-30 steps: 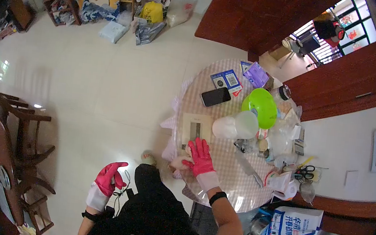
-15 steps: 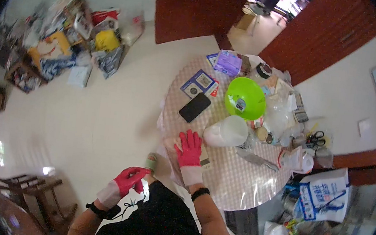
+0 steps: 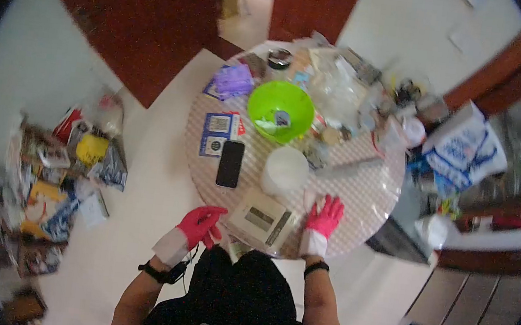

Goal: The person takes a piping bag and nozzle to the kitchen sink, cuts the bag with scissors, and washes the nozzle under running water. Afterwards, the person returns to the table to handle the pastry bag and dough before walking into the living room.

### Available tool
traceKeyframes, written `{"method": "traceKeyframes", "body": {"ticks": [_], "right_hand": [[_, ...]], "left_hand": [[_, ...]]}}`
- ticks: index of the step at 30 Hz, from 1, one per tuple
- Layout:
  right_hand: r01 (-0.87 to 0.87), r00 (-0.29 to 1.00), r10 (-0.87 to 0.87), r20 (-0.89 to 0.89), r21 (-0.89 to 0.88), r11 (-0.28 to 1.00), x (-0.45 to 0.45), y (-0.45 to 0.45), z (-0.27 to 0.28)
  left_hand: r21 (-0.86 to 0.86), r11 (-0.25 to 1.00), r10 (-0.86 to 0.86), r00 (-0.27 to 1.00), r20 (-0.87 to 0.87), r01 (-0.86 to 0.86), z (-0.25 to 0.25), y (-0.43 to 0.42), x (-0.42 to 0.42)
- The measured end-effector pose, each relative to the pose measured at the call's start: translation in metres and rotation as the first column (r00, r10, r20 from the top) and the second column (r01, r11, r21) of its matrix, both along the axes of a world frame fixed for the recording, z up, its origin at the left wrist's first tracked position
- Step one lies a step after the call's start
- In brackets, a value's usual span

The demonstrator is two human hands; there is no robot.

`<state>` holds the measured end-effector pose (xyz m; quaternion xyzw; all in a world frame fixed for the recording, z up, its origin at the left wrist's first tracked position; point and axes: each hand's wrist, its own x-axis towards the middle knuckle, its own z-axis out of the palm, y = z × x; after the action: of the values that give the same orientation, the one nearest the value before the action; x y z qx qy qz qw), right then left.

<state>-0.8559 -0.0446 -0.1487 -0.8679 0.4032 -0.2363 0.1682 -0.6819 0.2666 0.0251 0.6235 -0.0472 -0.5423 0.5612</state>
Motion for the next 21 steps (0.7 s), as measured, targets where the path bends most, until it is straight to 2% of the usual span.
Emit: {"method": "traceKeyframes", "body": {"ticks": [1,3,5,6,8,9,11,12,13,15,17,19,20,21], "right_hand": [[0.062,0.986,-0.08,-0.148,-0.12,0.991,0.017,0.021,0.015],[-0.049,0.972,0.018,-0.235,-0.127,0.991,0.034,0.054,0.026],[-0.058,0.979,0.041,-0.202,-0.082,0.995,0.048,0.088,0.033],[-0.079,0.981,0.062,-0.185,-0.086,0.993,0.05,0.102,0.03],[-0.129,0.985,0.119,-0.122,-0.076,0.989,0.052,0.126,0.044],[-0.065,0.991,0.054,-0.126,-0.08,0.995,0.051,0.134,0.05],[-0.2,0.96,0.189,-0.205,-0.031,0.979,0.039,0.143,0.057],[-0.23,0.951,0.214,-0.224,-0.049,0.972,0.033,0.139,0.061],[-0.196,0.955,0.178,-0.237,-0.053,0.979,0.026,0.129,0.051],[-0.079,0.918,0.024,-0.395,-0.125,0.989,0.008,0.111,0.023],[0.169,0.89,-0.247,-0.383,-0.227,0.959,-0.007,0.08,0.01],[0.396,0.858,-0.44,-0.266,-0.205,0.895,-0.016,0.039,0.0],[0.468,0.83,-0.501,-0.244,-0.185,0.864,-0.016,0.022,0.0],[0.531,0.801,-0.556,-0.223,-0.166,0.831,-0.016,0.005,0.002]], "left_hand": [[-0.004,1.0,-0.018,1.0,0.023,0.018,-0.004,-0.01,0.011],[-0.012,0.996,-0.087,0.995,0.043,0.087,-0.02,-0.032,0.028],[0.0,0.982,-0.17,0.877,0.45,0.191,-0.042,-0.058,0.041],[-0.001,0.97,-0.217,0.871,0.44,0.242,-0.047,-0.072,0.048],[0.003,0.921,-0.268,0.628,0.731,0.389,-0.05,-0.102,0.063],[-0.001,0.894,-0.305,0.611,0.73,0.448,-0.047,-0.115,0.07],[0.019,0.864,-0.376,0.622,0.687,0.503,-0.041,-0.135,0.075],[-0.057,0.847,-0.335,0.614,0.714,0.528,-0.047,-0.142,0.078],[-0.069,0.827,-0.352,0.611,0.709,0.557,-0.049,-0.149,0.082],[-0.174,0.801,-0.266,0.601,0.754,0.573,-0.055,-0.155,0.087],[-0.116,0.771,-0.332,0.551,0.766,0.626,-0.032,-0.155,0.092],[-0.124,0.767,-0.321,0.545,0.775,0.629,-0.015,-0.155,0.093],[-0.205,0.759,-0.292,0.605,0.74,0.618,-0.002,-0.155,0.09],[-0.193,0.749,-0.316,0.598,0.737,0.634,0.015,-0.156,0.09]]}}
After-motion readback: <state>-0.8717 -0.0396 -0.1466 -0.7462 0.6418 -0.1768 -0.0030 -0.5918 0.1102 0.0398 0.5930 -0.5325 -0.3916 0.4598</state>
